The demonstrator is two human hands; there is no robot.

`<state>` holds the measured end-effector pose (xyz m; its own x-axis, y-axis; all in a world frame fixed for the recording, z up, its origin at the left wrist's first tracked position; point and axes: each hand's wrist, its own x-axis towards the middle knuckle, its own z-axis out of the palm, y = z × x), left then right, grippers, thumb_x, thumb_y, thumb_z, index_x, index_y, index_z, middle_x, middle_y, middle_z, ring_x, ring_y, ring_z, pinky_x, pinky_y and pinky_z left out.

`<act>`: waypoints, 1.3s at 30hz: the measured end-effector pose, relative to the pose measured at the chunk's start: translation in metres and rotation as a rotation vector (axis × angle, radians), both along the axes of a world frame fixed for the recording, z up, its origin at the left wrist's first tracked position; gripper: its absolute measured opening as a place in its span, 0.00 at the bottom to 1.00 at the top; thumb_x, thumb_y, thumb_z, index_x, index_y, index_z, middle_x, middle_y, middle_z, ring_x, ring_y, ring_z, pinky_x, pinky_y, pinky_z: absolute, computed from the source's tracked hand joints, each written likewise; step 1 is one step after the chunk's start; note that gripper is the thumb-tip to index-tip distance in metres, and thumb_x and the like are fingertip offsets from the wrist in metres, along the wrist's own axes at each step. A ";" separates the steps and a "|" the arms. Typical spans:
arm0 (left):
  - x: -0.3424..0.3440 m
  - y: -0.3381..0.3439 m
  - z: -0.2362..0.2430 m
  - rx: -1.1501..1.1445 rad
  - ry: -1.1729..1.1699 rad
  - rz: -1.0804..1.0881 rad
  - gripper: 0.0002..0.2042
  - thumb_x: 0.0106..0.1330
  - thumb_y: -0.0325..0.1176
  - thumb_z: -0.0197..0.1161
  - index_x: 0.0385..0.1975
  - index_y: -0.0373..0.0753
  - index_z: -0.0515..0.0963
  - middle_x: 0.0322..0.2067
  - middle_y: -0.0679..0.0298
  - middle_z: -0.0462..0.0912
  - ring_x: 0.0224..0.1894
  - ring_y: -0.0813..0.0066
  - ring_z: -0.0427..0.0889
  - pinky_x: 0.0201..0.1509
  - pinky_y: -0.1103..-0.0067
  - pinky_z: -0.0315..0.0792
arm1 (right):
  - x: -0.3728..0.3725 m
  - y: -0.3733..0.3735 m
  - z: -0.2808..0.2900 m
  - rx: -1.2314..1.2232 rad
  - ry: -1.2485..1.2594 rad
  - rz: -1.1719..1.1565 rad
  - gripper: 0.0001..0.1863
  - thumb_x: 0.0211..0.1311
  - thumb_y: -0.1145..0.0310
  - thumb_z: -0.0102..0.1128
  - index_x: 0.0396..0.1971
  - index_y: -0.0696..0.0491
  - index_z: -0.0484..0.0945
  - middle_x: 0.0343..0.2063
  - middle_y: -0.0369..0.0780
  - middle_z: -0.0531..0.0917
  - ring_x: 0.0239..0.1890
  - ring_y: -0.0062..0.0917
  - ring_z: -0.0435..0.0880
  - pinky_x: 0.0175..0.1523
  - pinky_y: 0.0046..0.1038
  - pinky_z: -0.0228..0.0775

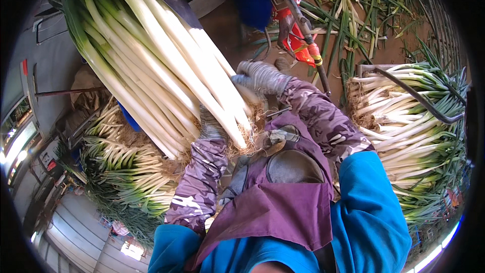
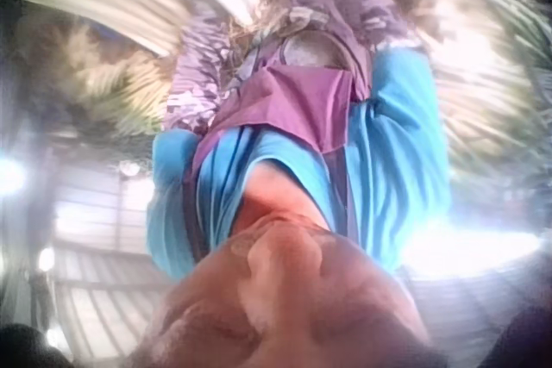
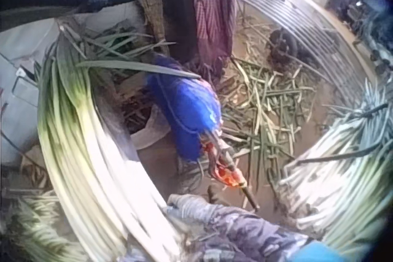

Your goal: The person sorts and cleans large leeks by hand, picking them up from a pile, removing outer layers or dirt, and placing them onto a metal sorting rack.

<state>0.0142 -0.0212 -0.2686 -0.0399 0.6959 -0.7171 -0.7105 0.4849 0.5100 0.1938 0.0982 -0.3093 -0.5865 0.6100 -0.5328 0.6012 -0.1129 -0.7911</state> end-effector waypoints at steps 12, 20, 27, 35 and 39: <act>-0.007 -0.007 0.005 0.041 -0.108 -0.023 0.31 0.71 0.57 0.53 0.57 0.32 0.67 0.43 0.52 0.78 0.43 0.60 0.82 0.44 0.71 0.83 | -0.019 -0.032 0.006 0.034 0.016 -0.040 0.18 0.68 0.53 0.55 0.41 0.54 0.77 0.34 0.52 0.84 0.39 0.50 0.84 0.44 0.44 0.75; 0.000 0.003 0.023 -0.053 -0.011 0.066 0.32 0.70 0.59 0.54 0.55 0.31 0.67 0.42 0.52 0.78 0.41 0.60 0.82 0.42 0.71 0.83 | -0.031 -0.049 0.001 0.060 0.063 -0.144 0.13 0.67 0.58 0.57 0.41 0.53 0.76 0.29 0.54 0.83 0.34 0.51 0.84 0.40 0.46 0.74; -0.004 0.016 0.041 -0.153 0.116 0.057 0.28 0.73 0.56 0.50 0.50 0.31 0.71 0.34 0.53 0.81 0.32 0.59 0.83 0.35 0.72 0.84 | -0.046 -0.067 -0.014 0.032 0.178 -0.303 0.15 0.68 0.57 0.57 0.40 0.55 0.76 0.29 0.55 0.82 0.34 0.52 0.83 0.39 0.45 0.74; -0.002 0.012 0.014 -0.007 0.035 -0.027 0.25 0.74 0.54 0.49 0.57 0.36 0.68 0.41 0.53 0.80 0.41 0.60 0.83 0.41 0.68 0.84 | -0.016 -0.045 -0.010 0.041 0.065 -0.201 0.21 0.67 0.50 0.58 0.43 0.54 0.75 0.31 0.54 0.83 0.36 0.51 0.83 0.42 0.45 0.74; -0.030 -0.012 -0.008 -0.098 -0.049 0.033 0.32 0.70 0.60 0.54 0.55 0.32 0.70 0.38 0.51 0.81 0.38 0.59 0.84 0.39 0.71 0.84 | -0.028 -0.057 0.019 0.049 0.026 -0.182 0.17 0.68 0.54 0.56 0.43 0.53 0.75 0.31 0.55 0.83 0.37 0.52 0.83 0.42 0.46 0.74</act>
